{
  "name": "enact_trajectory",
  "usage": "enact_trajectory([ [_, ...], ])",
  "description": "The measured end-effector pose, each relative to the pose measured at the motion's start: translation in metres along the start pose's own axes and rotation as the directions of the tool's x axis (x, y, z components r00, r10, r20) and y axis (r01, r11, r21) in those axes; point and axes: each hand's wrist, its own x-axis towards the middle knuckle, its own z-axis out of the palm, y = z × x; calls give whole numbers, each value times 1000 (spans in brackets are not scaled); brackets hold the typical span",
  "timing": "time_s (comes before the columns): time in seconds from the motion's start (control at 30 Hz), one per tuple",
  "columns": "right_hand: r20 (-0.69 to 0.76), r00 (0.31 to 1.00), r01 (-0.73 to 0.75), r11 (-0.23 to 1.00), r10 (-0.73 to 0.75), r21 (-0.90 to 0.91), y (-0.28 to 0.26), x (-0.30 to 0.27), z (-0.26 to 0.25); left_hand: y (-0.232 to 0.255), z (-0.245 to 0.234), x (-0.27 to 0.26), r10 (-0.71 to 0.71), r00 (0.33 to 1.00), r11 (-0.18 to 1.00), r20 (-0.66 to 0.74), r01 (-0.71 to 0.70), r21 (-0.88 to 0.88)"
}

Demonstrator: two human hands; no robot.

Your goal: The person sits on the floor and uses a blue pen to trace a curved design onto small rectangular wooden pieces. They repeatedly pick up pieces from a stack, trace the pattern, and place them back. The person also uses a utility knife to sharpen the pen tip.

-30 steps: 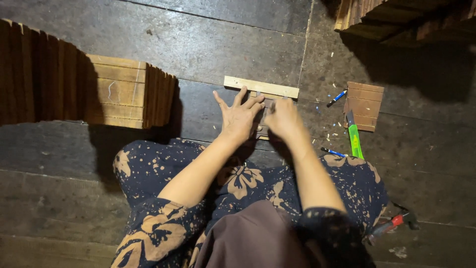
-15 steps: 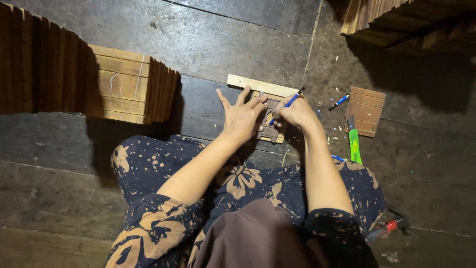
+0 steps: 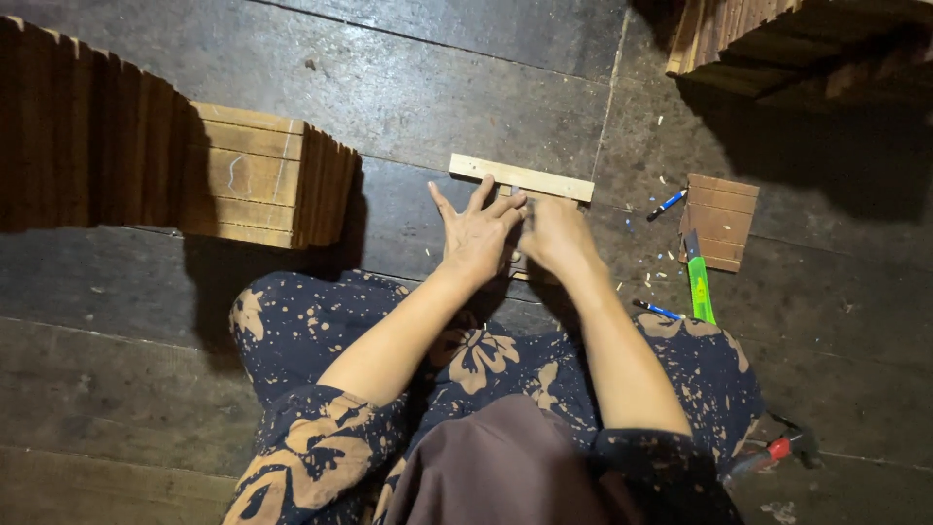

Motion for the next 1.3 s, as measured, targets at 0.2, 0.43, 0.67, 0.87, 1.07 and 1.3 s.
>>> enact_trajectory([
  [0.2, -109, 938, -79, 507, 330, 859, 11, -63, -49, -3, 5, -1, 16, 1000, 1000, -4, -16, 4],
  [0.43, -296, 862, 90, 450, 412, 888, 53, -10, 9, 0, -3, -2, -1, 1000, 999, -13, 1, 39],
  [0.67, -317, 883, 123, 483, 346, 867, 44, 15, 36, 6, -19, -7, 0, 1000, 1000, -13, 1, 31],
  [0.87, -323, 888, 91, 563, 328, 822, 40, 20, 37, 4, -18, -7, -5, 1000, 999, -11, 5, 40],
  [1.07, -324, 909, -1, 780, 261, 626, 57, 52, 36, 13, -33, -8, -10, 1000, 994, 29, 7, 109],
  [1.3, -176, 958, -125, 879, 229, 460, 64, 76, 14, 19, -40, -7, -36, 995, 985, 95, 20, 171],
])
